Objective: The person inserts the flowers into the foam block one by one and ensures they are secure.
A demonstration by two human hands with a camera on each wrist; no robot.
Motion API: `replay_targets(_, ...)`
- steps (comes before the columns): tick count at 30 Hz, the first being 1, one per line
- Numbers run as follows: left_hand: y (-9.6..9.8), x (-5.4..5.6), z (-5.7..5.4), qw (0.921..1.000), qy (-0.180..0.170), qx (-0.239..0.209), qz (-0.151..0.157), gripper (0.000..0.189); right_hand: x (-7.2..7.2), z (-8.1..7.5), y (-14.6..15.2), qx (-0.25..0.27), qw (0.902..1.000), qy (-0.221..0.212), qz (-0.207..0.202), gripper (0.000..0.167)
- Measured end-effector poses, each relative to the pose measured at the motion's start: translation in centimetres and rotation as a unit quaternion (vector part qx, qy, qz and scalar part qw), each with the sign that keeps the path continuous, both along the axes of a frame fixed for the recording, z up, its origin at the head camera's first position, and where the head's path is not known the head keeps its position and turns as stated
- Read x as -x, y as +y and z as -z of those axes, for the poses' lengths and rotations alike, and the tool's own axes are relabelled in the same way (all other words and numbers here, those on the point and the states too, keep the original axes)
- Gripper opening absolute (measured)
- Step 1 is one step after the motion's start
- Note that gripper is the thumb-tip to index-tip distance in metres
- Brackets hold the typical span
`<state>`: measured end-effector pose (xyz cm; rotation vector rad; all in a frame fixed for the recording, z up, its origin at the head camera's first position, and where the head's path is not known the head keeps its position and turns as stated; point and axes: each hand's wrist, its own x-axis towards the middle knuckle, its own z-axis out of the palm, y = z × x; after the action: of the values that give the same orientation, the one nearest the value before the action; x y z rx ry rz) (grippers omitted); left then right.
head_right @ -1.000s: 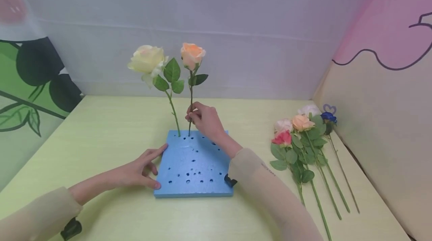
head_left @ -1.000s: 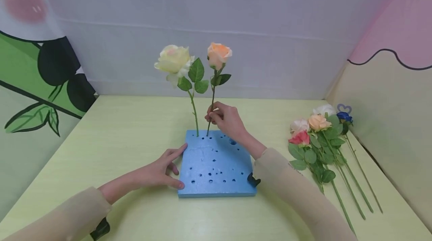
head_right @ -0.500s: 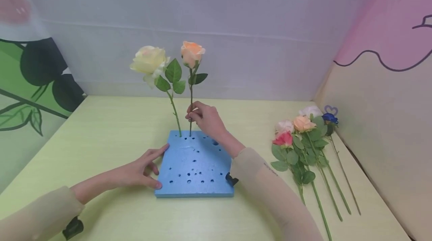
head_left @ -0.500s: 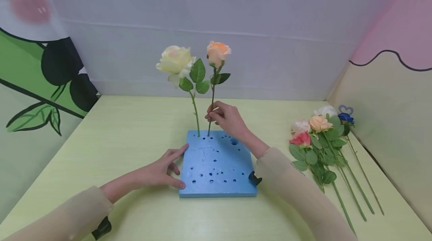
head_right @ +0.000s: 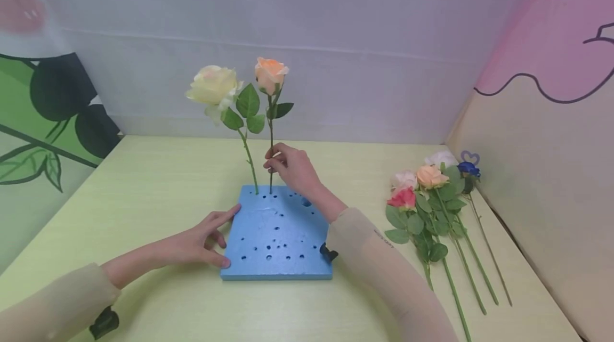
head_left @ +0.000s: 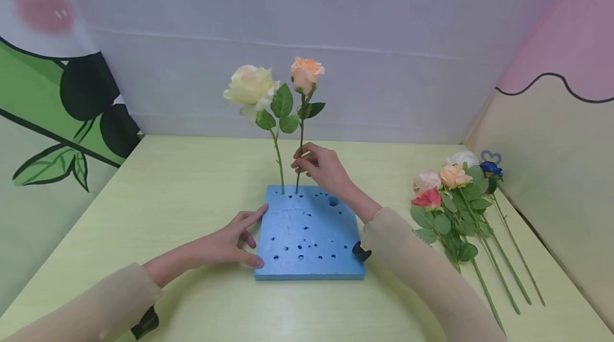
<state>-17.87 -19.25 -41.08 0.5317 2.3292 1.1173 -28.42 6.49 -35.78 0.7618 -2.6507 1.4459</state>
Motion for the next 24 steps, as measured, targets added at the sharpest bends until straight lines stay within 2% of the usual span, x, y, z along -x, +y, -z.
replay_targets(24,-0.02,0.18,0.32,1.0,-0.002,-0.004,0.001,0.117,-0.04,-0.07,-0.02,-0.001,1.0,-0.009,0.004,0.017)
